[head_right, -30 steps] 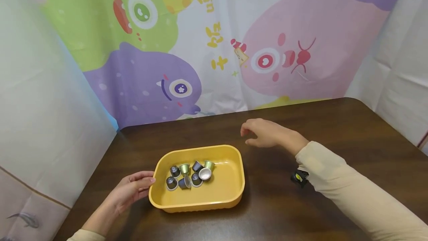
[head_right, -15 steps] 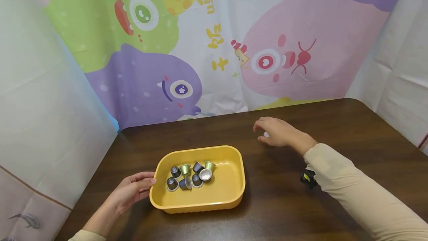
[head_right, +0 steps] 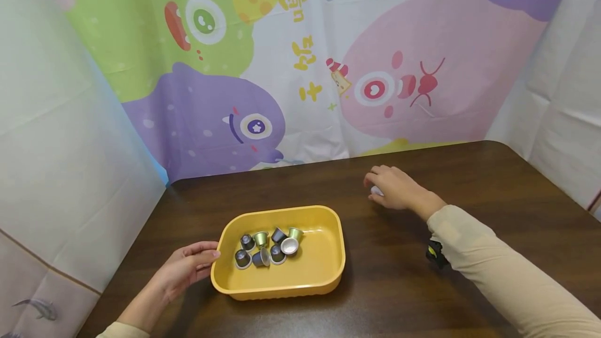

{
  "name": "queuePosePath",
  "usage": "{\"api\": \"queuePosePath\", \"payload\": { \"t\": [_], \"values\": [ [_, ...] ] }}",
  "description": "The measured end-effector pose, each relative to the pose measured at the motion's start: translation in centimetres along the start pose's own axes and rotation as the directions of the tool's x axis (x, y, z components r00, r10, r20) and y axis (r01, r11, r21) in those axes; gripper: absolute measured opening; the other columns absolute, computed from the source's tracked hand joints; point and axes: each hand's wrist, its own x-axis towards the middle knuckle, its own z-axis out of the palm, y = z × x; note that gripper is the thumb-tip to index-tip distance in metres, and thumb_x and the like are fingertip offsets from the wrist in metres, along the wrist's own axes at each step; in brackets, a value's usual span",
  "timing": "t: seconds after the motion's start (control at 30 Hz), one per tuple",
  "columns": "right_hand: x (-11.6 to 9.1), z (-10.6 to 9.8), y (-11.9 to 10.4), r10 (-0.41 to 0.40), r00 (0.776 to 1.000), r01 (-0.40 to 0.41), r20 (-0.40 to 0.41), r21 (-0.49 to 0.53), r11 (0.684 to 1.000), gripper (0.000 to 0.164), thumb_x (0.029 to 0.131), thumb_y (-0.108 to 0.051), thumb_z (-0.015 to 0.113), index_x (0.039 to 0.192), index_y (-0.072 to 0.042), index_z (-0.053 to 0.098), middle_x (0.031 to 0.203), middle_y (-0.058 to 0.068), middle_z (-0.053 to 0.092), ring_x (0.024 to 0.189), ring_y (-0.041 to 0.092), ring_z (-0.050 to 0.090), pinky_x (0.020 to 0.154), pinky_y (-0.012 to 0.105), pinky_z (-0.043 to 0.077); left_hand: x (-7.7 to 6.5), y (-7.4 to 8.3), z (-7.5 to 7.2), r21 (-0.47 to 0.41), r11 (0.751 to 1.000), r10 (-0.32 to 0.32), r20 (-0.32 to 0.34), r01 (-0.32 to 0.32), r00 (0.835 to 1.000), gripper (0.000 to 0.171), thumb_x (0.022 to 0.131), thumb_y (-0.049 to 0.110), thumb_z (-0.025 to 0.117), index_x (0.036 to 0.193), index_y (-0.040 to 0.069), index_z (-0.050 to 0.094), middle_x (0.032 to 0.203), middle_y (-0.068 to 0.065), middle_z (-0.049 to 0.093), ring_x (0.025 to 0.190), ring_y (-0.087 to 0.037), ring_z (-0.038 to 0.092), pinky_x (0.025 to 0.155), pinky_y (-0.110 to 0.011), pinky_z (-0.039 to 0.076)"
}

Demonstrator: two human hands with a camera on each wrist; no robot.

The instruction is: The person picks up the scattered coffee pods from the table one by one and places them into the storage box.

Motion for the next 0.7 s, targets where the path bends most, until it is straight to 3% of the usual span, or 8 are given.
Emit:
{"api": "queuePosePath", "payload": {
  "t": [0.27,0.7],
  "values": [
    [-0.2,0.7,0.2,0.003,1.0,-0.003,0.003,-0.07,0.998,0.025,0.079,-0.017,0.077,0.097,-0.006,0.065,0.091,0.008,0.061,0.082,0.026,0.06,0.074,0.046,0.051,0.0,0.0,-0.1,-0.005,1.0,0.013,0.005,-0.013,1.0,0.039,0.087,0.012,0.066,0.122,-0.005,0.057,0.094,0.001,0.071,0.087,-0.01,0.065,0.079,-0.03,0.058],
    [-0.5,1.7,0.7,0.011,1.0,-0.01,0.025,-0.07,0.998,0.025,0.079,-0.016,0.076,0.098,-0.006,0.063,0.089,0.008,0.06,0.08,0.024,0.06,0.071,0.044,0.052,0.1,-0.2,0.2,-0.013,1.0,0.004,-0.024,-0.004,1.0,0.038,0.085,0.011,0.069,0.119,-0.004,0.06,0.091,0.001,0.071,0.085,-0.011,0.065,0.078,-0.031,0.058]
  ]
}}
